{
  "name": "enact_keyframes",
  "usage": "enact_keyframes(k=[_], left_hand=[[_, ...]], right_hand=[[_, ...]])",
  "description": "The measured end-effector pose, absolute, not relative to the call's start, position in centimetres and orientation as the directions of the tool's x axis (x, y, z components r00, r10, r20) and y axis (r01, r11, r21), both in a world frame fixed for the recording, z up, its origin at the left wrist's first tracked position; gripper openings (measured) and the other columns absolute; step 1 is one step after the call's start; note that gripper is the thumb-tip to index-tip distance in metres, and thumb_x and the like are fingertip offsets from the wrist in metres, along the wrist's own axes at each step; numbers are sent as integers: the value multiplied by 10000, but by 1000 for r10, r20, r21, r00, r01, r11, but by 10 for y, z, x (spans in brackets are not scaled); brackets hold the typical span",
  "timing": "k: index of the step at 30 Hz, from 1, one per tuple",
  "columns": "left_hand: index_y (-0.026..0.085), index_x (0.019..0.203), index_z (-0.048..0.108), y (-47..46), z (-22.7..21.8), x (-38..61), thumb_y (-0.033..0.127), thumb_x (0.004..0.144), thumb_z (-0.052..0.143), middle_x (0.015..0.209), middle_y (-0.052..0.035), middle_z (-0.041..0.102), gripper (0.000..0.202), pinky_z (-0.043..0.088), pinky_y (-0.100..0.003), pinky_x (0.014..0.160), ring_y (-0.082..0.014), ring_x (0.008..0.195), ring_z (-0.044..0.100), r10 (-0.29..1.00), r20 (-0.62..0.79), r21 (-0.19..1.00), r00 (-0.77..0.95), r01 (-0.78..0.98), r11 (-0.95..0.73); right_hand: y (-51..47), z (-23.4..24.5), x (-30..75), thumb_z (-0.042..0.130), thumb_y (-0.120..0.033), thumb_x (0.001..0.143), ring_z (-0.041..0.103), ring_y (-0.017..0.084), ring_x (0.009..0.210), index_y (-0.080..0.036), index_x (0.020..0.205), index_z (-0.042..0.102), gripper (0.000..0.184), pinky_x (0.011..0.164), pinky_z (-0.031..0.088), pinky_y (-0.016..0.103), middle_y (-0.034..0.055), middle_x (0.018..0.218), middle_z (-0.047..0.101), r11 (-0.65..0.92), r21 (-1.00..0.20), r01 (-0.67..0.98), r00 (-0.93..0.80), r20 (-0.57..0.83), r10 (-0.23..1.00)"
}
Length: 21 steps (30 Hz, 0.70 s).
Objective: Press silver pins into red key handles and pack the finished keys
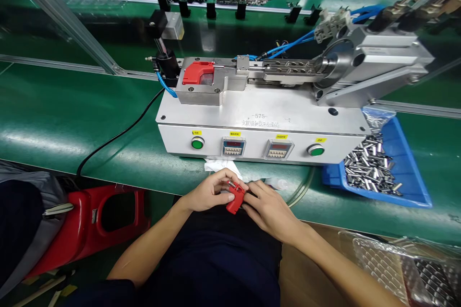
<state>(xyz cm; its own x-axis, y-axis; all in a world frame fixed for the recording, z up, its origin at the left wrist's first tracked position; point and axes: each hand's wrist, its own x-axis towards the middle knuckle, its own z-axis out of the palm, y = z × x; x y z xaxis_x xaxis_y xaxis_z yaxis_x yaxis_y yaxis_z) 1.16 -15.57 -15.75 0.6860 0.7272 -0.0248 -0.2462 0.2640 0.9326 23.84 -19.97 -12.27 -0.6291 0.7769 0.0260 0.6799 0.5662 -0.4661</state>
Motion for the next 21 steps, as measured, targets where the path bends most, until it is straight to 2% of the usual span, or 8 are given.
enact_keyframes(k=[10, 17, 21], left_hand=[[193, 1127, 634, -156, -157, 12, 354, 933, 779, 1211, -137, 738, 291, 526, -355, 1008, -248, 1162, 702, 726, -15, 929, 688, -259, 265], [190, 1123, 620, -156, -159, 12, 319, 939, 774, 1227, -145, 738, 273, 530, -346, 999, -247, 1164, 709, 721, -12, 925, 693, -267, 272], [193, 1115, 609, -155, -162, 12, 294, 940, 775, 1219, -144, 745, 261, 540, -349, 984, -249, 1147, 723, 717, 9, 902, 697, -315, 295]], right_hand=[[-201, -122, 239, 493, -155, 1030, 538, 238, 913, -200, 989, 654, 172, 762, 456, 367, 94, 1023, 620, 567, -472, 675, -630, 32, 776], [-201, -123, 239, 532, -150, 1014, 544, 244, 931, -188, 980, 654, 132, 768, 463, 372, 98, 1028, 628, 561, -475, 678, -631, 14, 775], [-202, -123, 239, 544, -160, 1015, 549, 244, 943, -188, 1032, 672, 132, 782, 471, 373, 99, 1032, 630, 558, -486, 672, -635, 8, 772]])
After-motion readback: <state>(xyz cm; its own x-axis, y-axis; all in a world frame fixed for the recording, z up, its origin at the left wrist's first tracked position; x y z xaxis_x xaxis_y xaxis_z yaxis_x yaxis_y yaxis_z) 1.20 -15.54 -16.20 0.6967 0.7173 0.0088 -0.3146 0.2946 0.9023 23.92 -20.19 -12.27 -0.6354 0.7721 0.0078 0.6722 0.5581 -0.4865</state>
